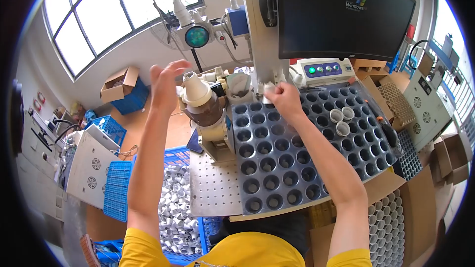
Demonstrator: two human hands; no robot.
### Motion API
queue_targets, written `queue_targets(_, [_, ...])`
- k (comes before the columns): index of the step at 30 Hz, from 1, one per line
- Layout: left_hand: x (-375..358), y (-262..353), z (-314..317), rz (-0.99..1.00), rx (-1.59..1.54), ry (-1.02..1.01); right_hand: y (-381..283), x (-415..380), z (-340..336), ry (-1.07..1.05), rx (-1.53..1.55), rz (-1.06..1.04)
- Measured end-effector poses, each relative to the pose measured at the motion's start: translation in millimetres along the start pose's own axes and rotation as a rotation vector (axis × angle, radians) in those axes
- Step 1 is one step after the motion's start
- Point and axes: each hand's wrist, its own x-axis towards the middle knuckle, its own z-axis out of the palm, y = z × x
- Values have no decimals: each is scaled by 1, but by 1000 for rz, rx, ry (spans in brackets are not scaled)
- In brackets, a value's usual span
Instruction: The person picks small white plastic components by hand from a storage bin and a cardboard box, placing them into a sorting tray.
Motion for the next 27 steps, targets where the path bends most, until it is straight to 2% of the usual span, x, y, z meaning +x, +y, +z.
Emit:
queue_targets(1, [1,3,8,-86,-13,-49,-24,4,3,-9,51,-36])
queue_targets(3, [4,2,14,-192,-250,-120,-79,6,11,-31,156,-105])
queue_targets(5, [-6,12,13,187,526,20,-118,5,30,-71,299,-175])
queue_targets(8, [-27,39,-32,553,885,185,-155,-8,58,-182,323,-265])
queue_targets(9, [-34,36,-49,445,592,164,-152,-13,72,-200,341,-303])
queue_targets(11, [-56,24,-80,279,335,189,-140,-21,96,-233,377,-383])
queue_targets(14, [-99,-41,-128,43,312,299,-140,-29,102,-185,320,-348])
queue_targets(15, [-111,-71,-151,-46,415,267,-148,-32,93,-254,138,-286])
queue_targets(16, [-128,-116,-182,-5,764,201,-143,-34,92,-247,203,-331])
queue_targets(17, [-144,-161,-213,59,1110,159,-137,-35,92,-221,249,-374])
queue_targets(18, [-159,-235,-264,766,1457,161,-128,-36,85,-183,282,-412])
queue_targets(19, [-178,-290,-313,519,1430,97,-116,-39,76,-95,213,-509])
queue_targets(20, [-191,-289,-329,-103,922,114,-103,-41,62,-20,138,-605])
queue_targets(21, [-203,-267,-327,-129,1090,91,-89,-40,40,-140,35,-465])
queue_targets(22, [-219,-280,-343,-106,1099,223,-71,-36,16,-135,-134,-463])
queue_targets(23, [-229,-247,-319,-184,881,327,-48,-31,-8,-144,-294,-460])
queue_targets(24, [-242,-248,-310,-240,697,384,-23,-25,-34,-96,-485,-429])
queue_targets(25, [-255,-247,-306,-298,518,444,-3,-20,-63,-113,-749,-281])
queue_targets(27, [-268,-228,-275,-263,423,311,13,-22,-115,-87,-1046,-17])
